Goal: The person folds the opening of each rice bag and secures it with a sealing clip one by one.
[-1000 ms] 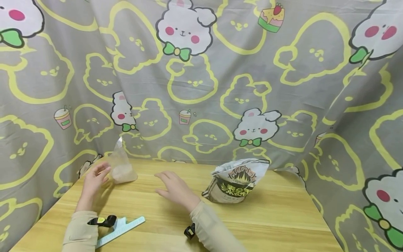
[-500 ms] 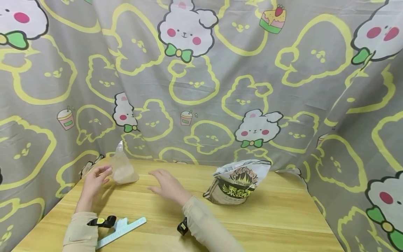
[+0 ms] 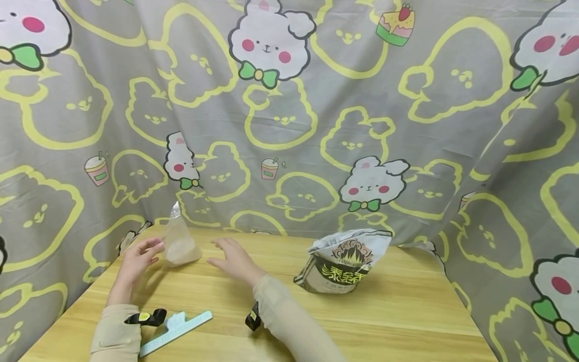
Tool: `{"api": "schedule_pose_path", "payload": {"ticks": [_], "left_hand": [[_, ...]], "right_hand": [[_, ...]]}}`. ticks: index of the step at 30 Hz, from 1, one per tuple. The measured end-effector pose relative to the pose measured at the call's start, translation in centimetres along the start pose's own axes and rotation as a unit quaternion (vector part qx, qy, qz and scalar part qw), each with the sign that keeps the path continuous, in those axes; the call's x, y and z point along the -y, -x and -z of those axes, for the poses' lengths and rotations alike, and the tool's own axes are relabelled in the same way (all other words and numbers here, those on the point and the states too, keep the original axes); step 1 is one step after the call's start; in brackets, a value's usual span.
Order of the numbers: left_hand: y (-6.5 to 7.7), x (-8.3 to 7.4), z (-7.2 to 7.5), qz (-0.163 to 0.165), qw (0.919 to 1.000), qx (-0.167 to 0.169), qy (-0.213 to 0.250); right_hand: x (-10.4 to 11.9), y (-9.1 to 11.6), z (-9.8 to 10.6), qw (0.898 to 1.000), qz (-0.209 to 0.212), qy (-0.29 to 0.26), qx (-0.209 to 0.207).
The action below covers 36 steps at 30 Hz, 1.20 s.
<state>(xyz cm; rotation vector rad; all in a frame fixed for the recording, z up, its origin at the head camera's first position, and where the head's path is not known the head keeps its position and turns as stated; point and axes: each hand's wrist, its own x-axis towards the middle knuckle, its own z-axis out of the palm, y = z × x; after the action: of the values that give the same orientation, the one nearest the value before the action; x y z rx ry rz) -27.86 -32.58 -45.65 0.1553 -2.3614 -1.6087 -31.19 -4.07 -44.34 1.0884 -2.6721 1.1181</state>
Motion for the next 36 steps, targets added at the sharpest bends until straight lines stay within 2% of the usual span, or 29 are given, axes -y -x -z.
{"api": "schedule_pose_path", "payload": {"ticks": [6,17,24,28,36], "left_hand": [[0.2,-0.1,0.3,0.009,0.9999,0.011,-0.008],[0.1,-0.1,0.3,0.001,0.9999,0.009,-0.008],[-0.1,0.1,0.1,-0.004,0.9999,-0.011,0.008],[-0.1,0.2,-0.3,-0.007,0.9995,-0.025,0.017],[-0.1,-0.2,-0.5,-0.001,0.9987,-0.030,0.042]], "right_hand": [[0.2,-1.6,-0.9,0.999,-0.020,-0.049,0.001],[0.7,-4.5,-2.5,0.996,-0.029,-0.077,-0.029],[1.0,-5.6,-2.9,0.993,-0.051,-0.100,-0.030],[0.9,-6.0,-3.1,0.992,-0.050,-0.109,-0.024],[1.0,-6.9,-3.6,0.989,-0.057,-0.137,-0.015]]}}
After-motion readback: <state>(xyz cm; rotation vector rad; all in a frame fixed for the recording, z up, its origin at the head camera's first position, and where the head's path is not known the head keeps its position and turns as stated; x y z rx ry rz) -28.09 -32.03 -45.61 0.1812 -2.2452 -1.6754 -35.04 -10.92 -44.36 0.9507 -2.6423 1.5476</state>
